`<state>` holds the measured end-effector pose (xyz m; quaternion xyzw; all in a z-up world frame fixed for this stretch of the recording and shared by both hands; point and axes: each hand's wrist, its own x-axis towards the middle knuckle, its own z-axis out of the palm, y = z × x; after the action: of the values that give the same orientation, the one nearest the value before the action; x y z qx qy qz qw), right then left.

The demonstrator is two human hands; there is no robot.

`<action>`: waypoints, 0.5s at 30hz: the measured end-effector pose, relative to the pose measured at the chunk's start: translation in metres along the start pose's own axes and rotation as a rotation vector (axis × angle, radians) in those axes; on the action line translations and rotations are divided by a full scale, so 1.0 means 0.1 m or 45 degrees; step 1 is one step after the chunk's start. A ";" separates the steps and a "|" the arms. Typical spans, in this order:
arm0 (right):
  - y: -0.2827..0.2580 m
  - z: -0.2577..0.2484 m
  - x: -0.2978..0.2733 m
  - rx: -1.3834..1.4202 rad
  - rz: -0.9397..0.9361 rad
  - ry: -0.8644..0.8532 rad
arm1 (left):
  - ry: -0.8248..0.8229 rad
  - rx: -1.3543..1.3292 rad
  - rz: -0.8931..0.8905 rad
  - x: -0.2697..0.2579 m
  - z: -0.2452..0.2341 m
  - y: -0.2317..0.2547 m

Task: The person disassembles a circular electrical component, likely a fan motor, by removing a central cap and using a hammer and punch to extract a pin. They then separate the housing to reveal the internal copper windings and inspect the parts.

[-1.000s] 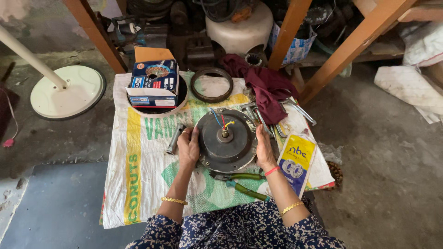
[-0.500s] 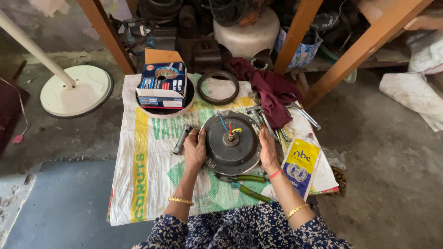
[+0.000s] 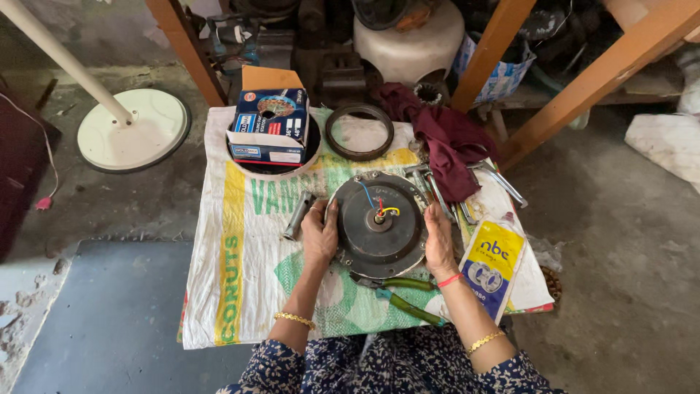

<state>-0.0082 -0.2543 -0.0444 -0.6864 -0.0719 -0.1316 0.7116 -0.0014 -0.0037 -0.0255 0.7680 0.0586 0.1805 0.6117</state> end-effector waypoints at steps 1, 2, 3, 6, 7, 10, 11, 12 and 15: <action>0.04 -0.02 -0.01 0.016 0.001 0.007 | -0.004 0.005 -0.006 0.00 0.01 0.00; 0.07 -0.04 0.01 -0.020 0.002 0.015 | -0.006 0.011 -0.043 0.00 0.02 0.00; 0.08 -0.05 0.01 -0.057 0.008 0.028 | -0.015 0.018 -0.084 -0.01 0.02 -0.01; 0.08 -0.03 -0.02 -0.099 -0.045 0.064 | -0.039 -0.025 -0.073 -0.02 0.02 0.00; 0.09 -0.01 0.00 -0.097 -0.081 0.064 | -0.034 -0.051 -0.043 -0.01 0.01 0.01; 0.13 -0.06 0.03 0.016 0.012 -0.010 | 0.009 0.119 -0.027 -0.01 0.01 0.03; 0.15 -0.07 0.02 0.045 0.020 -0.021 | 0.055 0.047 0.051 -0.04 0.04 0.05; 0.16 -0.07 0.02 0.073 0.028 -0.032 | 0.101 -0.025 0.129 -0.09 0.06 0.08; 0.05 -0.03 0.03 0.034 0.022 -0.023 | 0.278 0.185 0.426 -0.21 -0.01 0.30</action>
<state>-0.0045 -0.2573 -0.0483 -0.6786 -0.0740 -0.1184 0.7211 -0.0250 -0.0169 -0.0009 0.7850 0.0090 0.3568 0.5063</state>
